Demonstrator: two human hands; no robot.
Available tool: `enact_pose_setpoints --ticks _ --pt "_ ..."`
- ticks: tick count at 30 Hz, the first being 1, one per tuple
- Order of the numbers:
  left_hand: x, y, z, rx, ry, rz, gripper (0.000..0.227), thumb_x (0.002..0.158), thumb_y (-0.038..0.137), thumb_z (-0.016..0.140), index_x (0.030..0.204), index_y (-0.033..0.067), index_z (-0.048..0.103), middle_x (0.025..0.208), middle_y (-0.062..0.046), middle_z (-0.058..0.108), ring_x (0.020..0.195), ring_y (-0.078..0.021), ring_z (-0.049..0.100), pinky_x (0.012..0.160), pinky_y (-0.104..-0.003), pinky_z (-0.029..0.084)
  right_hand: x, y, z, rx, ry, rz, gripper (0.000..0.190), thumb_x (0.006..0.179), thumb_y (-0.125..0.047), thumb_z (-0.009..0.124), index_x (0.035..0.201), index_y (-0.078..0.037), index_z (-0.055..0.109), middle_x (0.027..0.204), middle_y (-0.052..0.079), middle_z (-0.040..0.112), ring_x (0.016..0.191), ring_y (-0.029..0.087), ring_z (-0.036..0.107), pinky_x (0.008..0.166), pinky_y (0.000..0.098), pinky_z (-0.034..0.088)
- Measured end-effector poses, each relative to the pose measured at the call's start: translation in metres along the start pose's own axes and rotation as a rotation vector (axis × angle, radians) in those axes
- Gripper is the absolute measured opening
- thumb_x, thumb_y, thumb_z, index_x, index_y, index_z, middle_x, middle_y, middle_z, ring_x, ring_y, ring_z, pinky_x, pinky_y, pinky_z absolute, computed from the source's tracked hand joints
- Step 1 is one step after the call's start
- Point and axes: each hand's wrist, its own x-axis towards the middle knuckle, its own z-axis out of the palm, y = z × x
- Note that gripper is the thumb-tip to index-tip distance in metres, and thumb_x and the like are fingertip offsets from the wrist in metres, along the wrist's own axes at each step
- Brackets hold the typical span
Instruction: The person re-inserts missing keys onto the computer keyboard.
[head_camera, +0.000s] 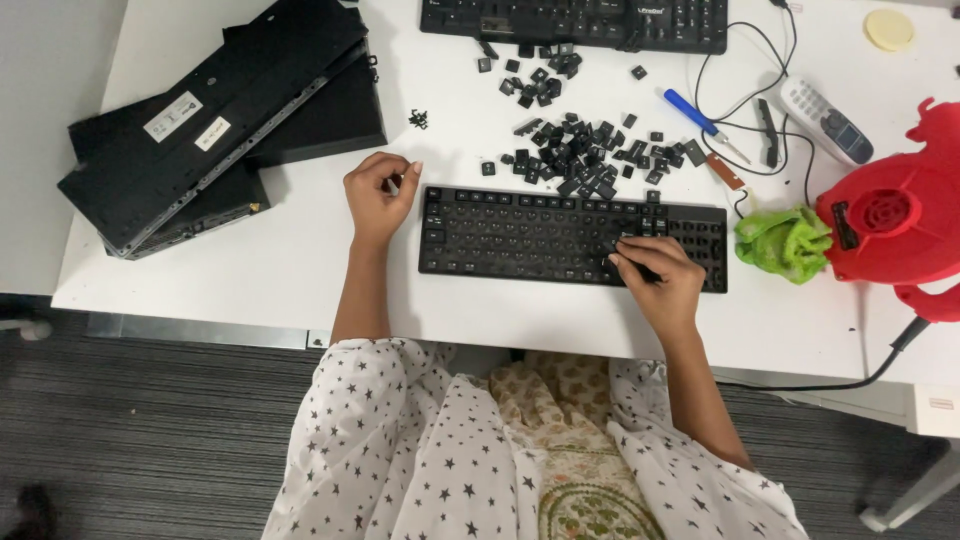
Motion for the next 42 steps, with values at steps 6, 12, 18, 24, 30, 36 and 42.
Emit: enact_pose_setpoints --ticks 6,12,18,24,30,36,42 --pt "-0.001 -0.012 0.002 0.017 -0.002 0.037 0.015 0.088 0.009 0.081 0.078 0.0006 0.074 0.082 -0.007 0.074 0.06 -0.0099 0.06 0.052 -0.024 0.045 -0.004 0.018 -0.028 -0.032 0.06 0.009 0.021 0.086 -0.003 0.087 0.106 -0.005 0.08 0.11 0.01 0.078 0.103 0.022 0.073 0.09 0.0324 0.058" --pt "-0.002 -0.004 -0.001 -0.018 -0.02 0.043 0.022 0.092 0.009 0.083 0.077 -0.002 0.072 0.078 -0.008 0.072 0.058 -0.0109 0.056 0.052 -0.025 0.04 -0.014 0.034 -0.062 -0.072 0.095 0.077 0.021 0.091 -0.001 0.087 0.11 -0.003 0.08 0.113 0.012 0.077 0.105 0.024 0.071 0.092 0.0334 0.056" --pt "-0.004 -0.006 -0.001 -0.002 -0.028 0.052 0.022 0.093 0.01 0.083 0.077 -0.0011 0.073 0.079 -0.007 0.072 0.057 -0.0089 0.054 0.051 -0.024 0.04 -0.022 0.035 -0.068 -0.038 0.049 0.194 0.019 0.09 -0.004 0.087 0.108 -0.005 0.08 0.111 0.011 0.077 0.099 0.021 0.07 0.074 0.0298 0.058" --pt "-0.003 -0.007 -0.002 0.0 -0.03 0.045 0.022 0.094 0.009 0.083 0.076 -0.0013 0.073 0.079 -0.006 0.072 0.057 -0.0085 0.053 0.051 -0.023 0.039 -0.027 0.035 -0.036 -0.065 -0.085 -0.073 0.019 0.084 -0.007 0.089 0.101 -0.005 0.081 0.11 0.008 0.078 0.099 0.021 0.072 0.085 0.0341 0.058" --pt "-0.004 -0.008 -0.001 0.027 -0.018 0.042 0.02 0.093 0.008 0.083 0.077 -0.0004 0.074 0.079 -0.006 0.072 0.057 -0.0075 0.054 0.051 -0.023 0.04 -0.013 0.018 -0.003 -0.006 -0.26 -0.224 0.015 0.081 -0.003 0.087 0.095 -0.007 0.081 0.107 0.005 0.078 0.099 0.021 0.069 0.083 0.0332 0.058" --pt "-0.002 -0.007 -0.001 0.008 -0.008 0.024 0.021 0.092 0.007 0.082 0.074 -0.0007 0.073 0.077 -0.005 0.072 0.057 -0.0076 0.053 0.051 -0.023 0.039 -0.006 0.015 0.001 0.01 -0.306 -0.232 0.016 0.081 -0.001 0.085 0.094 -0.009 0.082 0.107 0.004 0.079 0.099 0.02 0.069 0.082 0.0315 0.058" --pt "-0.003 -0.01 -0.002 0.041 -0.019 0.028 0.021 0.092 0.007 0.082 0.074 0.0005 0.073 0.076 -0.005 0.071 0.056 -0.0075 0.053 0.05 -0.023 0.038 -0.005 0.018 -0.001 0.394 -0.26 0.055 0.014 0.086 -0.003 0.082 0.1 -0.005 0.078 0.109 0.01 0.078 0.097 0.019 0.074 0.078 0.0297 0.061"
